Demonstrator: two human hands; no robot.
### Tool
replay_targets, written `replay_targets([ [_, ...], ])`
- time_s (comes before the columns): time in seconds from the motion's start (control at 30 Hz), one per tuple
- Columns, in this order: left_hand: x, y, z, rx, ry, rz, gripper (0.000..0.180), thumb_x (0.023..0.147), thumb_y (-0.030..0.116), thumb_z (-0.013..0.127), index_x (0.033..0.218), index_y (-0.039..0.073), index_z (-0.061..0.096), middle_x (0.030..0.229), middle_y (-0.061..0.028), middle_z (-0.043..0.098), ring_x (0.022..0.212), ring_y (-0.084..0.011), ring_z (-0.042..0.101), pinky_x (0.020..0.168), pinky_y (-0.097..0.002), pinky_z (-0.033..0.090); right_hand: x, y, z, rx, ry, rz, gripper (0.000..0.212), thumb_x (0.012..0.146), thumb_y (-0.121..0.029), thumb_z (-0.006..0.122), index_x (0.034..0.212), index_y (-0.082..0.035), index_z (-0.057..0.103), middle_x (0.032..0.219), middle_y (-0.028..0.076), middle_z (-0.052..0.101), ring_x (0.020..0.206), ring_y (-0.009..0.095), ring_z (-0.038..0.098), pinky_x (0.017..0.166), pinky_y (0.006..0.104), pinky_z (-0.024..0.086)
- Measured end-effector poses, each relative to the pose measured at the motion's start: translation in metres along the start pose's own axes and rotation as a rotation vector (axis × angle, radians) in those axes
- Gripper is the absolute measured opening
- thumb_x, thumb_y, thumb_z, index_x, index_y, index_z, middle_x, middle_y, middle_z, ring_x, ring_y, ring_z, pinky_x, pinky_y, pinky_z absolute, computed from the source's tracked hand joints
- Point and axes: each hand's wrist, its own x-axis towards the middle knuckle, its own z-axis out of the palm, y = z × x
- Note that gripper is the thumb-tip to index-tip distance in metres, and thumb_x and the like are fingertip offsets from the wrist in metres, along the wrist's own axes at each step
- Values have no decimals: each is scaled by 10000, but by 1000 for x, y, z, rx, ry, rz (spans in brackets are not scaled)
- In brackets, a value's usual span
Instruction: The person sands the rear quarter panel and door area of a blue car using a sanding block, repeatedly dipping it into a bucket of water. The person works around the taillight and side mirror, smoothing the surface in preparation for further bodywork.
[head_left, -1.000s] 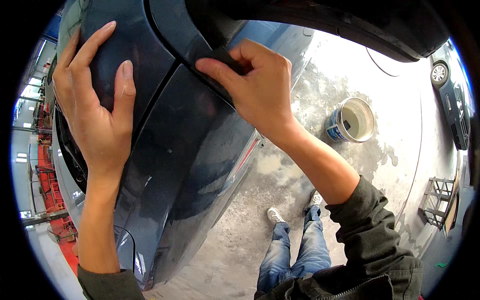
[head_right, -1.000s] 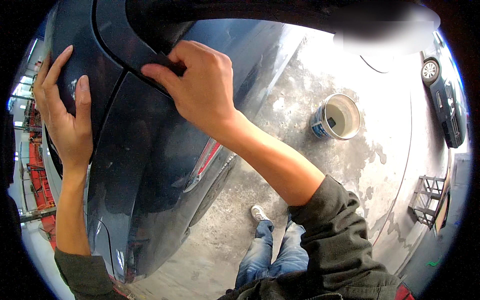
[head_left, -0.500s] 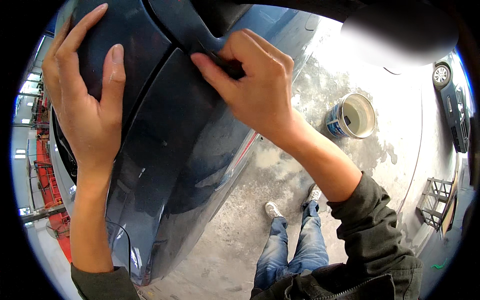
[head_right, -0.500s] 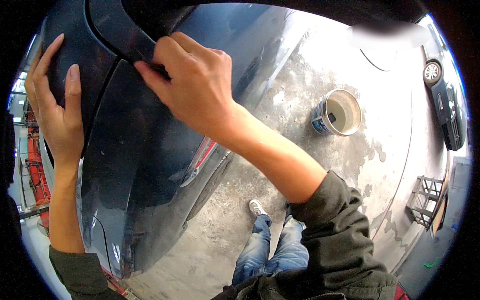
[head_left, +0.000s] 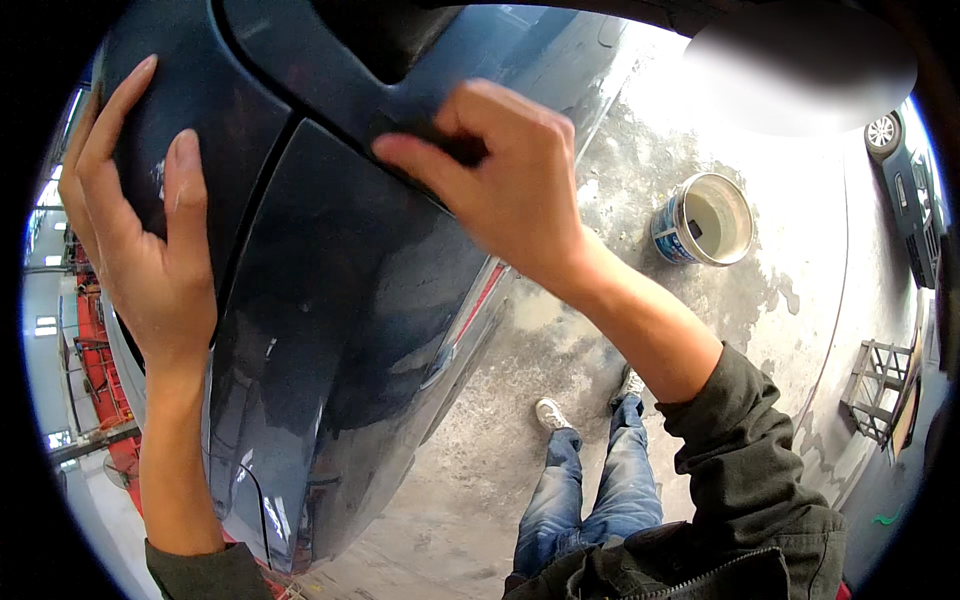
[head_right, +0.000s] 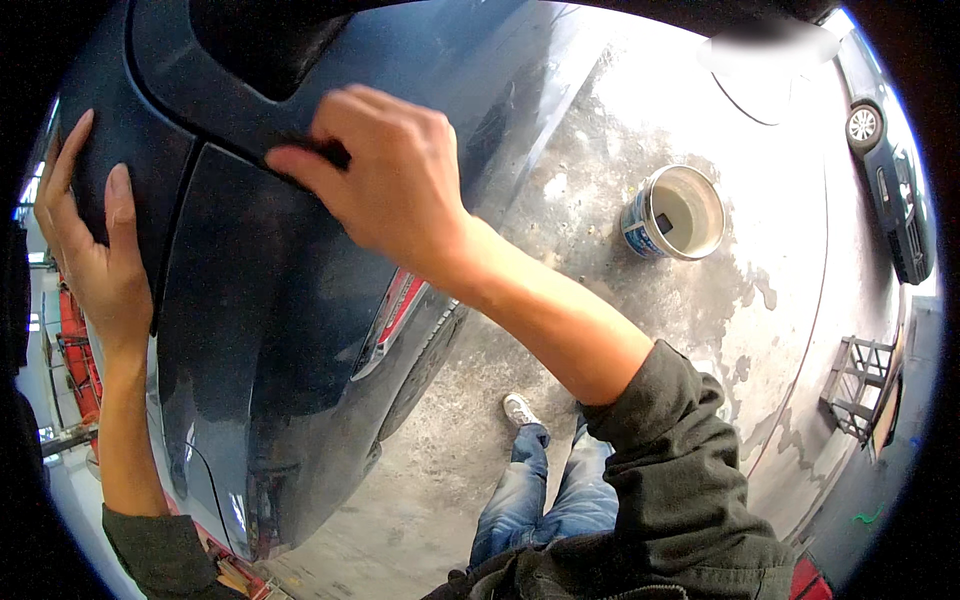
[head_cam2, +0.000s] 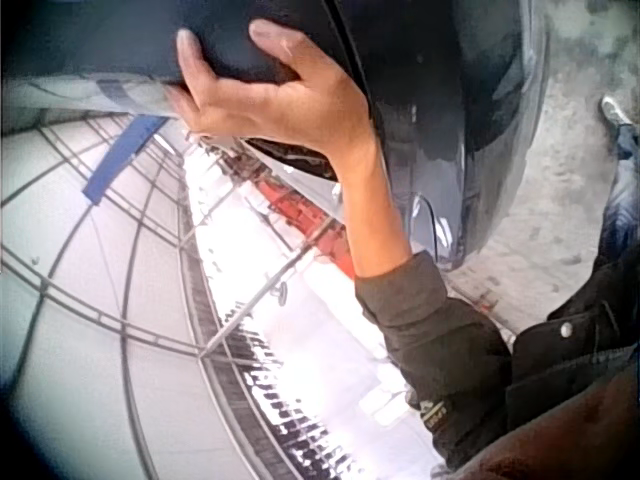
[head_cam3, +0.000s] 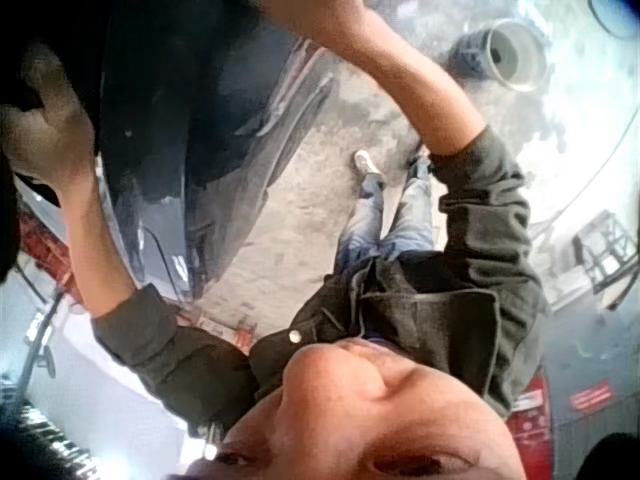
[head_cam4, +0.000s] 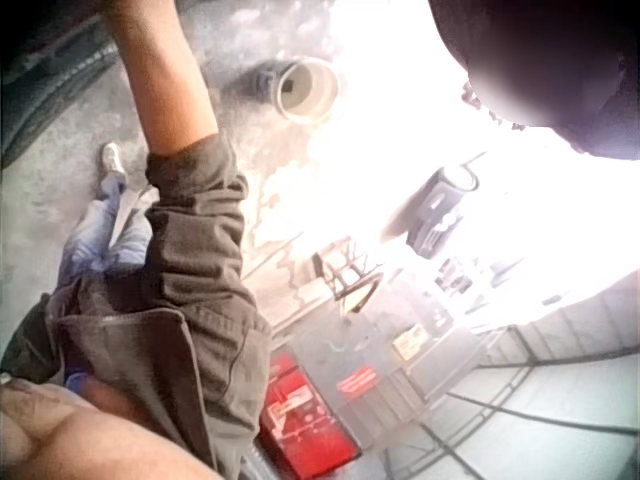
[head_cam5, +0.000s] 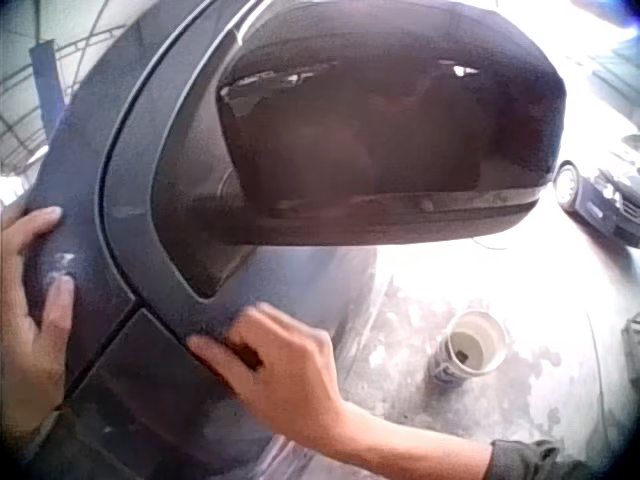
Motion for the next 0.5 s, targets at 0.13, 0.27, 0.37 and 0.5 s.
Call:
replay_targets([
  [0.13, -1, 1, -1, 45, 34, -3, 452, 983, 376, 609, 1401, 218, 544, 1431, -95, 521, 1321, -274, 497, 1098, -413, 431, -11, 4, -13, -4, -58, 124, 380, 733, -291, 872, 694, -21, 607, 670, 110, 579, 587, 291, 590, 557, 371, 463],
  [0.27, 2, 3, 0, 5, 40, -18, 467, 1004, 404, 568, 1422, 201, 525, 1458, -93, 497, 1357, -271, 455, 1135, -423, 379, 19, 9, -4, -58, 127, 226, 341, 728, -271, 872, 692, -27, 636, 645, 136, 609, 587, 307, 628, 558, 379, 485],
  [0.37, 3, 6, 2, -3, 31, -7, 492, 1042, 447, 495, 1449, 170, 500, 1474, -80, 485, 1406, -269, 394, 1201, -434, 279, 13, -3, 0, -14, 109, 304, 300, 736, -262, 864, 716, -31, 674, 654, 158, 649, 595, 310, 667, 567, 381, 506],
  [0.5, -2, 0, 0, 30, 29, 7, 458, 1015, 406, 550, 1424, 200, 522, 1462, -90, 485, 1378, -282, 430, 1160, -435, 347, 12, 3, 1, 25, 103, 305, 293, 737, -260, 862, 717, -34, 676, 662, 154, 658, 605, 315, 671, 573, 383, 510],
])
